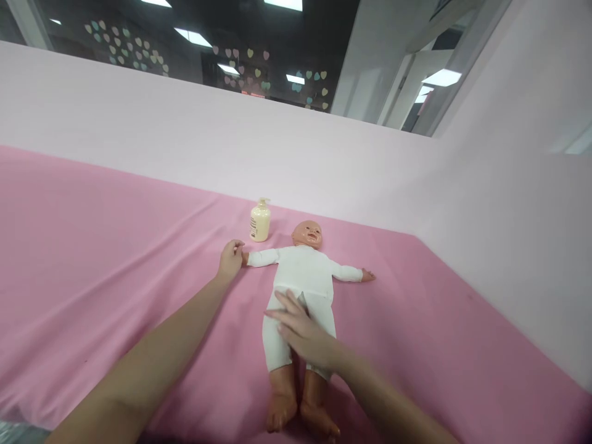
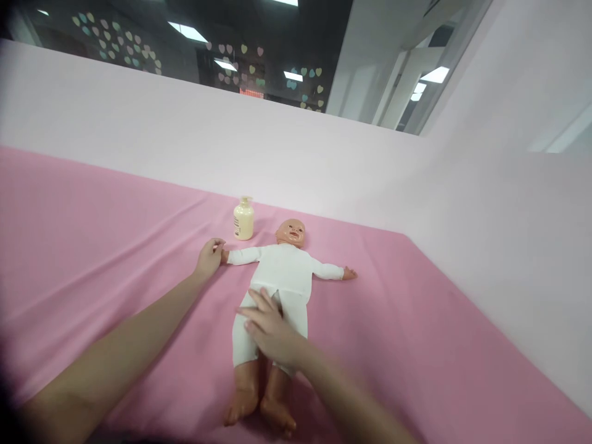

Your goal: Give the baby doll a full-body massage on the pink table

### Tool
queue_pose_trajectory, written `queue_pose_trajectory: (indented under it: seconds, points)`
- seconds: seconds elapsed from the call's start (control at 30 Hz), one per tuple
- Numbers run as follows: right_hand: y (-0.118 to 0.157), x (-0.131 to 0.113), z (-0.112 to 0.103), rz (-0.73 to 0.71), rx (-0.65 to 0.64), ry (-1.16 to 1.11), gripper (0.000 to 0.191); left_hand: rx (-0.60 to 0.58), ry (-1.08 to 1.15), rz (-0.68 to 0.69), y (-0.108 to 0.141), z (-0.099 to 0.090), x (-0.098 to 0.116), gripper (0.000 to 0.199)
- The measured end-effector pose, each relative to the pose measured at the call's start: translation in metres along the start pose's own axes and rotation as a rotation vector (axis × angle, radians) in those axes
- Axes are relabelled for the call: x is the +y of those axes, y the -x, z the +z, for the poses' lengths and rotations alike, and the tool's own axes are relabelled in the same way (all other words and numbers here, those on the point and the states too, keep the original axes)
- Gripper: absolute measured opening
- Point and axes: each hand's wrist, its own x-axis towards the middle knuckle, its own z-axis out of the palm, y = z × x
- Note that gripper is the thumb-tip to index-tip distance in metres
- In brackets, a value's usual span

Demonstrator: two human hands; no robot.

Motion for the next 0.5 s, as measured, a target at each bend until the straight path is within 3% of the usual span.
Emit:
queue_pose_trajectory:
  seconds: [0.1, 0.17, 0.23, 0.3, 0.37, 0.5]
  points:
    - [0.045, -0.025, 0.012, 0.193, -0.114, -0.17, 0.084, -0.033, -0.074, 0.033, 0.0, -0.001, -0.003, 0.017]
    - [0.061, -0.035, 0.021, 0.249, -0.094, -0.156, 0.105, -0.066, -0.12, 0.06, 0.002, -0.001, -0.003, 0.021]
    - [0.067, -0.038, 0.029, 0.23, -0.07, -0.078, 0.097, -0.102, -0.168, 0.083, 0.005, -0.001, -0.001, 0.023]
    - [0.064, -0.036, 0.037, 0.207, -0.058, 0.029, 0.069, -0.121, -0.242, 0.113, 0.009, -0.002, 0.004, 0.024]
    - [0.058, -0.033, 0.042, 0.224, -0.044, 0.109, 0.053, -0.118, -0.324, 0.167, 0.016, -0.003, 0.013, 0.024]
    - [0.052, -0.025, 0.036, 0.243, -0.021, -0.028, 0.061, -0.142, -0.311, 0.238, 0.045, -0.002, 0.045, 0.023]
